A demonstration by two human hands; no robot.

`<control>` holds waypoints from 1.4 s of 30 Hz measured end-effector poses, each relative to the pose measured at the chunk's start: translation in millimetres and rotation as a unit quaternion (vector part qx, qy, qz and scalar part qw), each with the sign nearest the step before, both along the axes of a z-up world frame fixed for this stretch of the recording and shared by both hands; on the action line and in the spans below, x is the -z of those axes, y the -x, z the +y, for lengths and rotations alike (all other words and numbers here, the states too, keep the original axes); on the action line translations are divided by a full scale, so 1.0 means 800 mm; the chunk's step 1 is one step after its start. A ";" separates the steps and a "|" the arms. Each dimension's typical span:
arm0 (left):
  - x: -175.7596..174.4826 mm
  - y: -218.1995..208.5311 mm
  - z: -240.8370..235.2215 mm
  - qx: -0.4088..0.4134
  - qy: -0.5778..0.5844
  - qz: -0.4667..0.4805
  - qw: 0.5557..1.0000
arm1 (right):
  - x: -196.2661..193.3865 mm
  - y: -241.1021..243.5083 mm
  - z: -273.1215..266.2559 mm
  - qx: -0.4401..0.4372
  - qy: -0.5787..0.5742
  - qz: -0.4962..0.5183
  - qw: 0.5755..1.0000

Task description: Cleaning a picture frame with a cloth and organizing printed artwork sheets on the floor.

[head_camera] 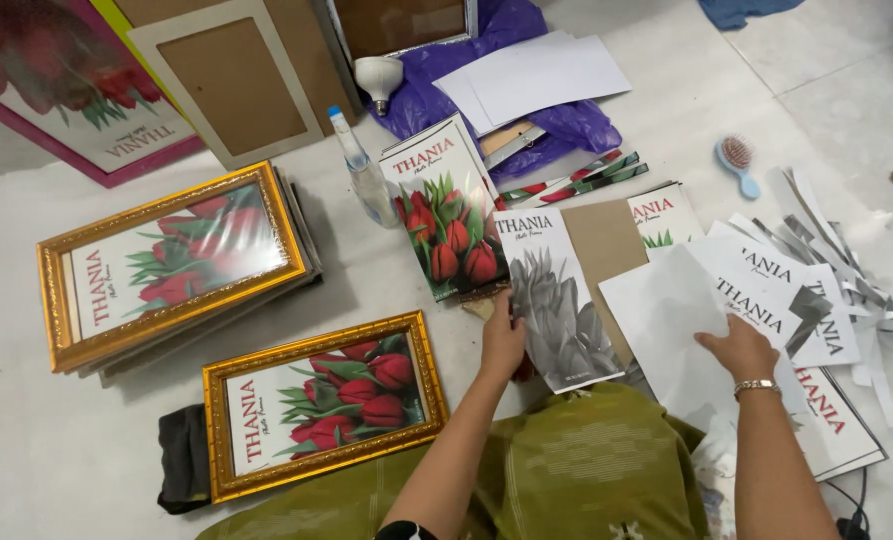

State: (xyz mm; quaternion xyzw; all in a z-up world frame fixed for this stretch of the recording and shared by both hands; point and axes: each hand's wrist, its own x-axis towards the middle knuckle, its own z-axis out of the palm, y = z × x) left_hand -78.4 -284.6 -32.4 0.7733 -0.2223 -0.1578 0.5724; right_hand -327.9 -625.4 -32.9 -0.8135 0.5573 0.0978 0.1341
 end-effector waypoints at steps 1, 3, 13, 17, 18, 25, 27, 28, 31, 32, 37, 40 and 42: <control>0.007 -0.003 0.002 0.001 -0.001 -0.001 1.000 | -0.036 -0.011 0.017 0.001 -0.001 -0.001 1.000; 0.021 -0.015 0.004 0.007 -0.034 0.036 0.999 | -0.110 -0.037 0.047 -0.020 -0.010 -0.078 0.997; -0.049 -0.016 -0.002 -0.044 0.041 0.150 0.987 | -0.111 -0.246 0.252 -0.290 0.357 -0.110 0.881; -0.023 -0.032 0.005 -0.054 -0.010 0.274 0.960 | -0.088 -0.276 0.278 -0.284 -0.164 -0.128 0.936; -0.016 -0.033 0.006 -0.047 -0.056 0.275 0.959 | -0.103 -0.273 0.280 -0.285 -0.237 -0.172 0.913; 0.015 -0.026 0.001 -0.089 -0.081 0.199 0.972 | -0.008 -0.216 0.155 -0.066 -0.115 -0.202 0.970; 0.027 -0.030 -0.004 -0.111 -0.068 0.247 0.960 | 0.020 -0.200 0.142 -0.077 -0.092 -0.094 0.988; 0.039 -0.032 -0.007 -0.111 -0.068 0.246 0.961 | -0.007 -0.203 0.154 -0.078 -0.091 -0.095 0.988; 0.062 -0.038 -0.014 -0.112 -0.064 0.233 0.964 | -0.048 -0.215 0.177 -0.052 -0.144 -0.096 0.984; 0.062 -0.038 -0.014 -0.109 -0.056 0.240 0.963 | -0.033 -0.217 0.177 -0.051 -0.173 -0.120 0.976; -0.023 -0.041 -0.010 -0.077 -0.052 0.291 0.952 | 0.017 -0.234 0.177 -0.069 -0.226 -0.122 0.964; -0.019 -0.047 -0.018 -0.094 -0.036 0.330 0.939 | -0.017 -0.235 0.187 -0.123 -0.158 -0.067 0.977; 0.020 -0.057 -0.028 -0.133 -0.044 0.256 0.956 | -0.020 -0.236 0.190 -0.154 -0.162 -0.163 0.961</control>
